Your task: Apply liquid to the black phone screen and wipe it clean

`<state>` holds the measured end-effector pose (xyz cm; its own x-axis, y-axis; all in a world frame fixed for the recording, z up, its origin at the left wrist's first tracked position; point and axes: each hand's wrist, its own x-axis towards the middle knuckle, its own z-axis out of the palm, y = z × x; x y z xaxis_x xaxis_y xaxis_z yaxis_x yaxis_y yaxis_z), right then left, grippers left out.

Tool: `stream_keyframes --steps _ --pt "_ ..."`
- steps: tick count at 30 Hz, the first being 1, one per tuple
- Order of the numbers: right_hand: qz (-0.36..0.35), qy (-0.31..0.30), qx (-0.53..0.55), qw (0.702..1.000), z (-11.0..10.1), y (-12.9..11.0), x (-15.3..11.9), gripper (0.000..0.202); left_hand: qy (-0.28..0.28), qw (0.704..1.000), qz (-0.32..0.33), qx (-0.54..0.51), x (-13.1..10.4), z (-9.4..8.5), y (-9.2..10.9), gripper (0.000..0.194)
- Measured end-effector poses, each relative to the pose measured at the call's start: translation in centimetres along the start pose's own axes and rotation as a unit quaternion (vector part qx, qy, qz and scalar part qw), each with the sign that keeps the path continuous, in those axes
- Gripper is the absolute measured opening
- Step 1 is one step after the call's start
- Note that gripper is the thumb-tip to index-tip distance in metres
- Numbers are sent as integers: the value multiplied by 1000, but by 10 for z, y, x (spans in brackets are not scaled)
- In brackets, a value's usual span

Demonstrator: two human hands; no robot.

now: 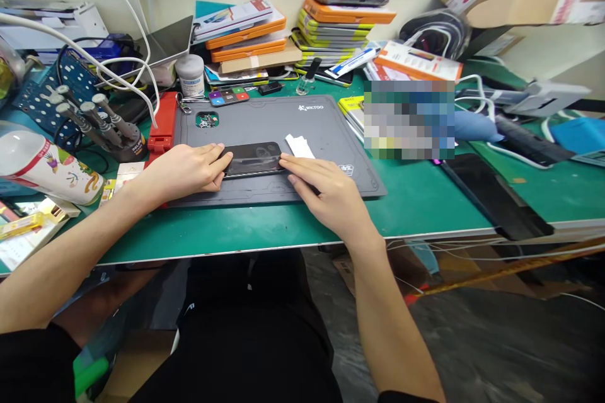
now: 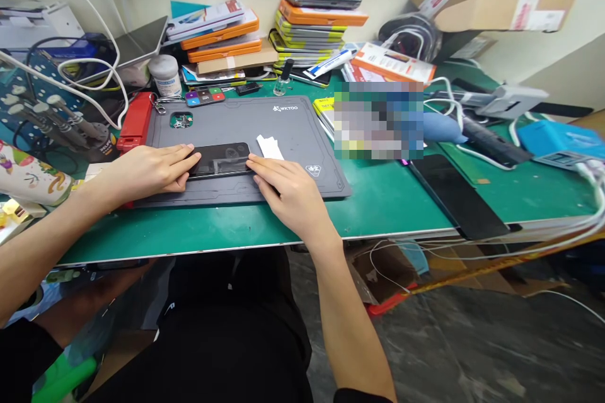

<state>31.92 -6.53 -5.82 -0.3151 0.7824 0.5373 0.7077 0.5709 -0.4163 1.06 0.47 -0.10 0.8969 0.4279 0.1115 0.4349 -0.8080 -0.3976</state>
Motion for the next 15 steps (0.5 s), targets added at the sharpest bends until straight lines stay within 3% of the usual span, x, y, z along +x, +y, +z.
stream_keyframes --steps 15 --pt "1 0 -10 1000 -1 -2 0 40 4 1000 -13 -27 1 -3 -2 40"
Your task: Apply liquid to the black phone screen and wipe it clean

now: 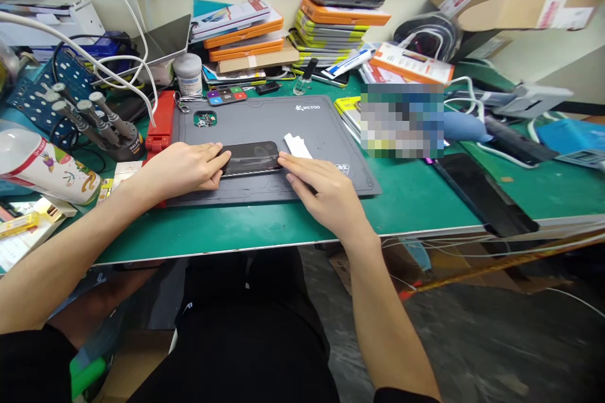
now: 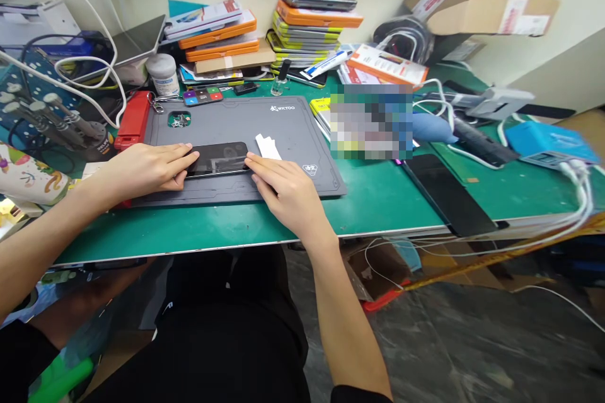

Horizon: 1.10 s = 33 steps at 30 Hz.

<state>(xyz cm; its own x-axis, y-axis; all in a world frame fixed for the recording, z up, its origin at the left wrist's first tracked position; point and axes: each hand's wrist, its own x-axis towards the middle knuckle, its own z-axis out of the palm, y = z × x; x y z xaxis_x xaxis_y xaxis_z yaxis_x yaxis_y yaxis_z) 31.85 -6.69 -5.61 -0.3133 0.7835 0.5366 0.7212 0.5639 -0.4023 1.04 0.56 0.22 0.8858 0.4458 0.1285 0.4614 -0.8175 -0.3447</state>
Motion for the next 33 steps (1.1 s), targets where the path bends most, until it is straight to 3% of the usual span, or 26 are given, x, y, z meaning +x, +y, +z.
stream_keyframes --steps 33 --pt "5 -7 4 1000 0 2 -1 41 1 1000 14 24 -1 1 -1 42"
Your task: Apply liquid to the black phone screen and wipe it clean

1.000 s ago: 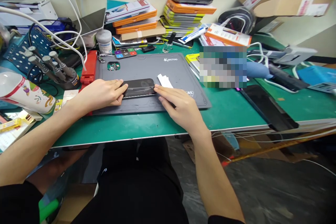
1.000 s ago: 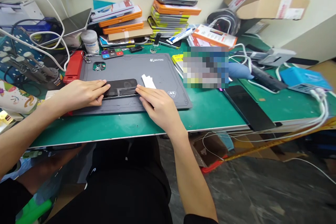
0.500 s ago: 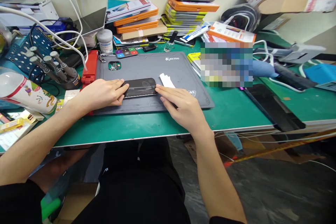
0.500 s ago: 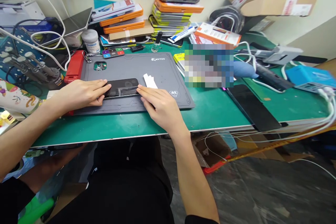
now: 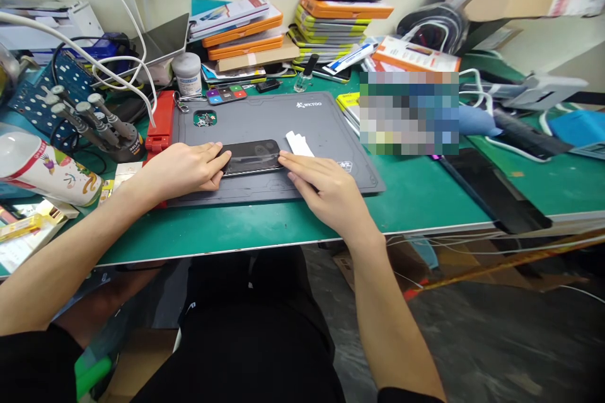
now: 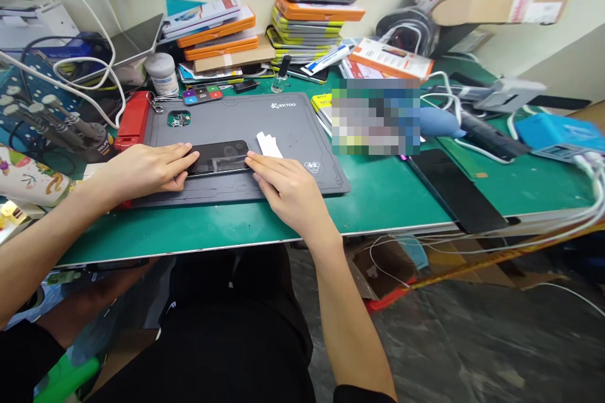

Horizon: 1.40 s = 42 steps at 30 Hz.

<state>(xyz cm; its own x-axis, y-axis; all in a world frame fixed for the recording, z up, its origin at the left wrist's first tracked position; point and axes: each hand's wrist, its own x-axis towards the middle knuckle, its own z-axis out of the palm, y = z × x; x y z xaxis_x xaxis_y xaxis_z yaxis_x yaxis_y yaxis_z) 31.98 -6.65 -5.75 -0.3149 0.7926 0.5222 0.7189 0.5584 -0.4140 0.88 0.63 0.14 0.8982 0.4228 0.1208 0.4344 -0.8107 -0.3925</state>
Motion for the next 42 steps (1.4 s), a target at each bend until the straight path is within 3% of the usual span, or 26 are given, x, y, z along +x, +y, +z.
stream_keyframes --steps 42 --pt "-8 2 -2 1000 0 -1 0 38 21 999 -2 -35 1 1 0 39"
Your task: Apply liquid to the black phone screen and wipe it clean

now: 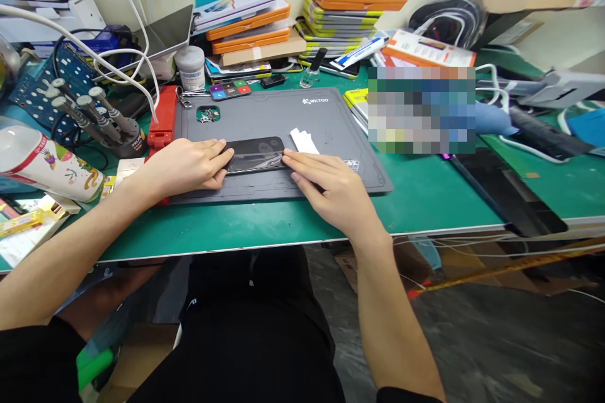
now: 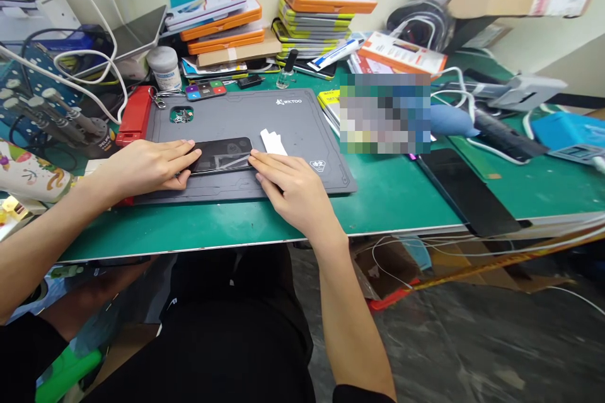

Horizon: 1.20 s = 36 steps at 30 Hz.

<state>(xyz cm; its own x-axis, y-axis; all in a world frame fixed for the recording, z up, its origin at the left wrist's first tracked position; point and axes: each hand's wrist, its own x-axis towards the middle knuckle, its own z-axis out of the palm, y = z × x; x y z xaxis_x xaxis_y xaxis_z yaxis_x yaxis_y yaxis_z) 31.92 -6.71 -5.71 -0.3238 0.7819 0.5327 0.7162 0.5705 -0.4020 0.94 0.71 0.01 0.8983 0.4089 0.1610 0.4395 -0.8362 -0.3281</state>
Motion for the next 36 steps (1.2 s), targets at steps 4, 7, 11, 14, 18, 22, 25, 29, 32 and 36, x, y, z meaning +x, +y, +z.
stream_keyframes --steps 4,7,11,14,18,22,25,29,32,36 --pt "0 0 1 1000 1 1 -1 37 8 1000 4 4 -1 2 -1 39" --pt "-2 0 4 1000 1 3 -1 37 9 1000 10 15 -1 3 -1 40" --pt "1 -5 9 1000 0 3 1 37 0 1000 14 26 -2 3 -1 41" --pt "2 -2 16 1000 0 3 2 35 -5 1000 11 29 -2 2 -1 40" --pt "6 1 17 1000 0 3 1 34 -3 999 14 32 -1 3 -1 41" --pt "15 1 24 1000 0 3 1 34 -1 999 14 29 -2 4 -1 41" --pt "19 -1 25 1000 -1 2 2 35 -2 999 19 35 -2 4 -1 42" --pt "16 -1 15 1000 -1 1 2 35 -5 999 19 35 -1 2 0 42" --pt "8 -7 5 1000 -1 1 1 36 -11 1000 7 18 0 1 1 40" --pt "14 -16 -7 1000 -1 -1 2 38 -5 1000 -4 -10 0 1 1 40"
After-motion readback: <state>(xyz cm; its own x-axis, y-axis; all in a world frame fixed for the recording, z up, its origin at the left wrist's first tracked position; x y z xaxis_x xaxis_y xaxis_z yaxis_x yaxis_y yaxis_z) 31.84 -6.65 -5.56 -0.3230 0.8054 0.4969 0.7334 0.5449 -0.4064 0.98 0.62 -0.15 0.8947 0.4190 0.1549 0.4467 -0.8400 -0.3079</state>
